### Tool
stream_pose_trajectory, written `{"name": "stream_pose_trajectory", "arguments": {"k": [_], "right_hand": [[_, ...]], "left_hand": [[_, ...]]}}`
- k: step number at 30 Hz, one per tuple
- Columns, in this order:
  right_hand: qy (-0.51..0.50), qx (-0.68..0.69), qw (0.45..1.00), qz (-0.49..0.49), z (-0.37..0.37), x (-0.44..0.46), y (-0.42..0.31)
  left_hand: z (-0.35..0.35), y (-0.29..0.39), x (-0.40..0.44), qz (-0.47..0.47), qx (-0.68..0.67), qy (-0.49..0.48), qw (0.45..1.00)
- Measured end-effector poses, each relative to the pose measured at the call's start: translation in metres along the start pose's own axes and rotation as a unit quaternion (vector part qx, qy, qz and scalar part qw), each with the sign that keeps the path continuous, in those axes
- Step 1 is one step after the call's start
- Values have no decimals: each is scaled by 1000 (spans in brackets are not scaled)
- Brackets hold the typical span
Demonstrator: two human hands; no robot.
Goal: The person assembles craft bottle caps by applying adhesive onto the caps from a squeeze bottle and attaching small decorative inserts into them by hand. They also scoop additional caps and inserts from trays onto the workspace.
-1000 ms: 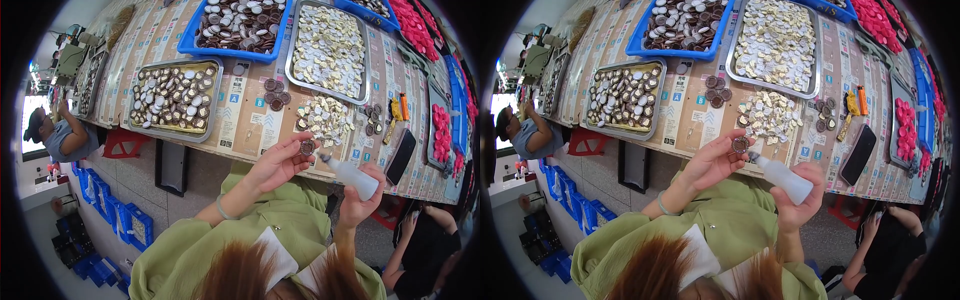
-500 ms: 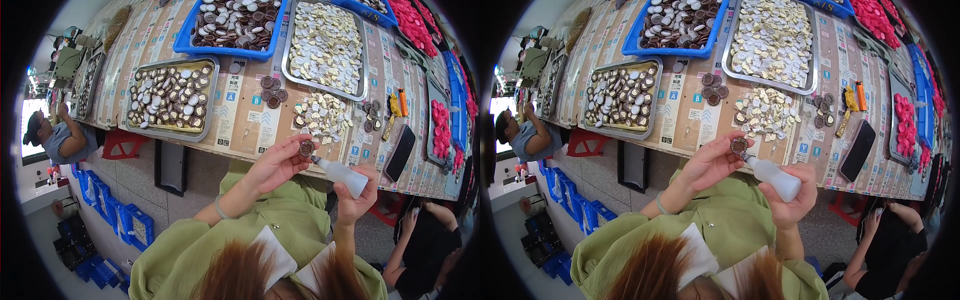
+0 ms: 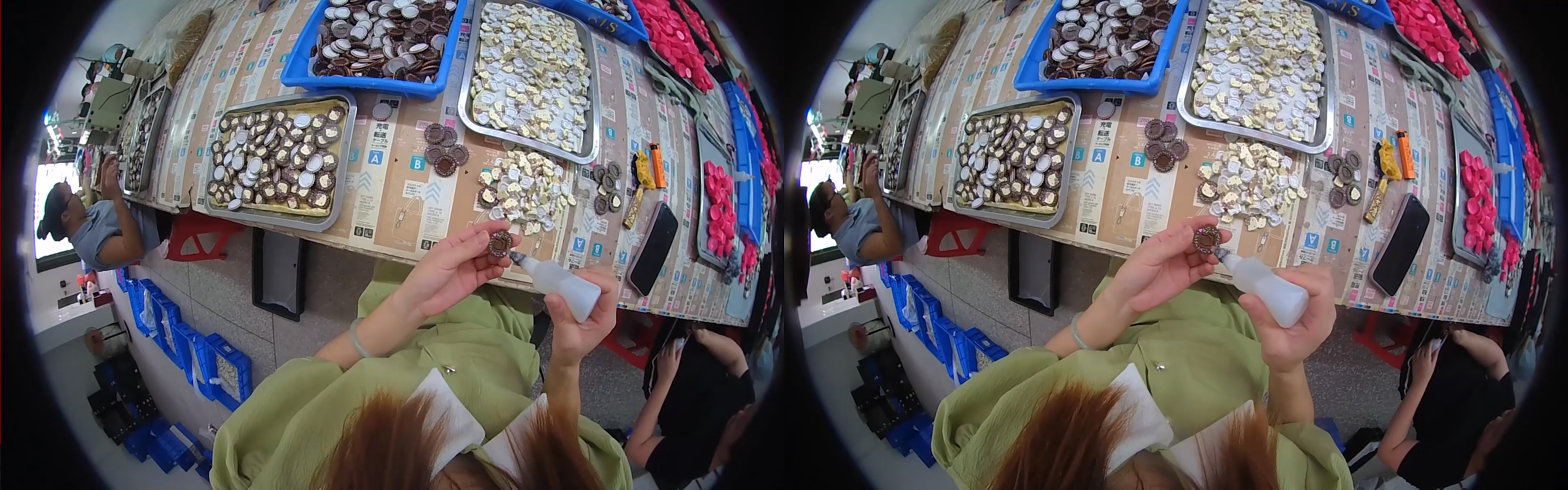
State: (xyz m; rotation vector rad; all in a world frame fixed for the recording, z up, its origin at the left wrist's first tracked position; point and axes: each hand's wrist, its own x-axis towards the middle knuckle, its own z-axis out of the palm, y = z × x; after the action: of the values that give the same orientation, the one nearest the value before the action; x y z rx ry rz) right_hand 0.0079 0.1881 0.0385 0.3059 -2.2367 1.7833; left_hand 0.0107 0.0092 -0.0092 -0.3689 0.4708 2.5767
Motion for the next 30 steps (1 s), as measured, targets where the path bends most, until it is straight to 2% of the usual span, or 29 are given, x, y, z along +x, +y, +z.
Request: {"name": "stream_pose_trajectory", "arguments": {"k": [2, 5, 7, 8, 10, 12, 15, 19, 20, 21, 22, 24, 25, 27, 30], "right_hand": [[-10, -8, 1000, -1, -2, -1, 1], [29, 24, 999, 9, -3, -3, 7], [180, 116, 975, 64, -7, 3, 14], [185, 106, 975, 58, -12, 6, 19], [195, 0, 974, 112, -26, 14, 36], [189, 7, 978, 88, -35, 18, 71], [179, -108, 971, 114, -48, 17, 107], [171, -73, 973, 138, -38, 22, 92], [230, -212, 949, 40, -35, 22, 89], [280, -344, 894, -60, -32, 22, 88], [279, -344, 895, -60, -30, 17, 86], [94, -231, 968, -27, -26, 5, 81], [95, -231, 968, -26, -19, 5, 80], [-59, -221, 973, -24, -2, 9, 75], [-116, -249, 960, -54, 17, 18, 64]], "left_hand": [[1, 1, 0, 0, -28, 13, 1000], [-2, 2, 0, 12, -9, 14, 1000], [-4, 5, -1, 21, -20, 9, 1000], [-5, 8, 0, 32, -29, 5, 999], [-7, 11, 0, 33, -25, 1, 999], [-9, 13, 0, 54, -11, 25, 998], [-10, 14, 0, 51, -13, 28, 998], [-12, 15, -3, 53, -11, 51, 997], [-13, 15, -3, 52, -11, 53, 997], [-14, 15, -2, 52, -9, 52, 997], [-15, 14, -2, 52, -7, 52, 997], [-18, 12, -1, 47, -12, 50, 998], [-18, 11, 0, 42, -18, 46, 998], [-15, 10, 0, 37, -15, 44, 998], [-14, 7, -1, 32, -16, 43, 998]]}}
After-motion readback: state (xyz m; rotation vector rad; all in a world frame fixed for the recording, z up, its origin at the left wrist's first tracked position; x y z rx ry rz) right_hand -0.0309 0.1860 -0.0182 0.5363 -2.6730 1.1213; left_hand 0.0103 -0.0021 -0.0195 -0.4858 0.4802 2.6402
